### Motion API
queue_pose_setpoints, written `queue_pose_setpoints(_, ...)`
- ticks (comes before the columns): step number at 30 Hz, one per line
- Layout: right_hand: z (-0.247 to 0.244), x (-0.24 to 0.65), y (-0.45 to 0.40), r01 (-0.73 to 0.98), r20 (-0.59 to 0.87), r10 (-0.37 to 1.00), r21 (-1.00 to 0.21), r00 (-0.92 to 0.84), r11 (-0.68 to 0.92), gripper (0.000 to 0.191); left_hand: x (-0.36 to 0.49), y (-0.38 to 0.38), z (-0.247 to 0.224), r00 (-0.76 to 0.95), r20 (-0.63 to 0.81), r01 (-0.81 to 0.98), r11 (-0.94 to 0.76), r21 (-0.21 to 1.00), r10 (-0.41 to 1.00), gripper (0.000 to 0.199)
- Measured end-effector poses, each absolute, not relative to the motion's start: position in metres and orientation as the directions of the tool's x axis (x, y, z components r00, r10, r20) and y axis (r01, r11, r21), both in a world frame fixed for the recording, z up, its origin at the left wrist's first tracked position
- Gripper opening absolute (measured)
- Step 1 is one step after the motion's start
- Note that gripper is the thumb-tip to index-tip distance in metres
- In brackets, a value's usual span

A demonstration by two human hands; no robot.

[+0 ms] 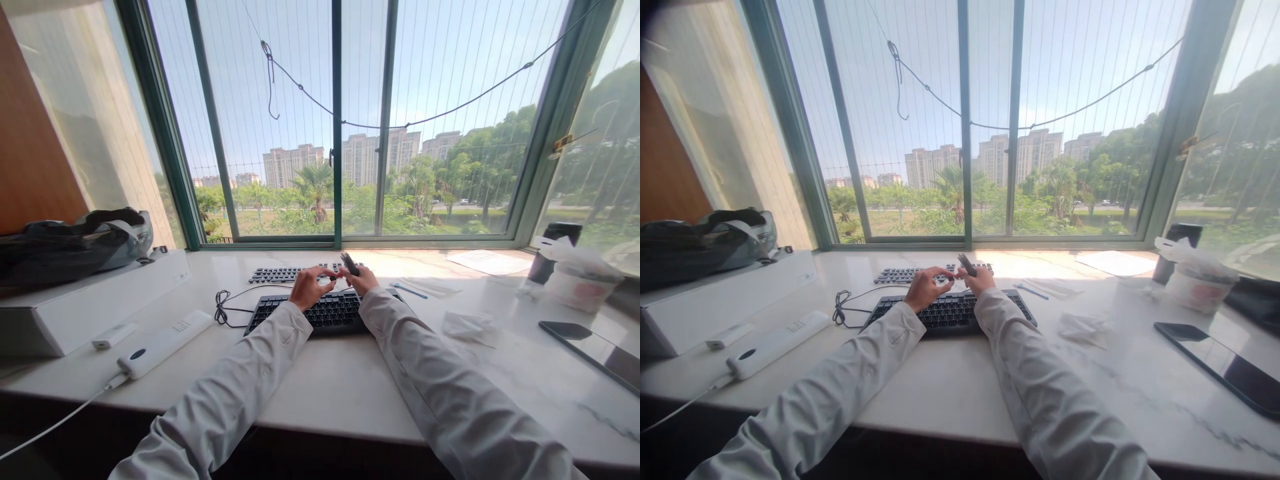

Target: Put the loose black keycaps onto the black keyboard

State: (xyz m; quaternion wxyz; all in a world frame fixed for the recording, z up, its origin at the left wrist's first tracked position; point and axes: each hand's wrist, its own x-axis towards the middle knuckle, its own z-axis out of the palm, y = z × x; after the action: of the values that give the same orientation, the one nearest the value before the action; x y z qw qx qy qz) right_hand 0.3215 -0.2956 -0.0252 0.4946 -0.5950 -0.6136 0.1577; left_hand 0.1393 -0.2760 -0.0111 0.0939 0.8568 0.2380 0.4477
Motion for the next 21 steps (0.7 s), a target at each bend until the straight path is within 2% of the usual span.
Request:
queue_pose_setpoints(5,-0.011,0.320,-0.312,0.786,0.438,0.871,-0.609,0.222,0.106,0.037,0.134,-0.264,-0.017,0.484,0.703,0.375,-0.849,0.372,0.521,0.019)
queue_pose_setpoints(8,-0.007,0.325,-0.329,0.916,0.400,0.890,-0.398,0.219,-0.047,0.027,0.131,-0.255,-0.021,0.453,0.676,0.480,-0.798,0.365,0.582,0.025)
queue_pose_setpoints(12,-0.011,0.337,-0.349,0.966,0.392,0.886,-0.169,0.246,-0.193,0.025,0.124,-0.250,-0.018,0.409,0.654,0.596,-0.729,0.336,0.636,0.025)
queue_pose_setpoints(16,-0.021,0.344,-0.354,0.972,0.369,0.899,-0.075,0.236,-0.224,0.023,0.115,-0.253,-0.009,0.407,0.664,0.636,-0.716,0.287,0.627,0.022)
queue_pose_setpoints(21,-0.025,0.344,-0.349,0.989,0.334,0.931,-0.015,0.144,-0.147,0.022,0.108,-0.243,0.001,0.430,0.629,0.692,-0.683,0.232,0.648,0.027)
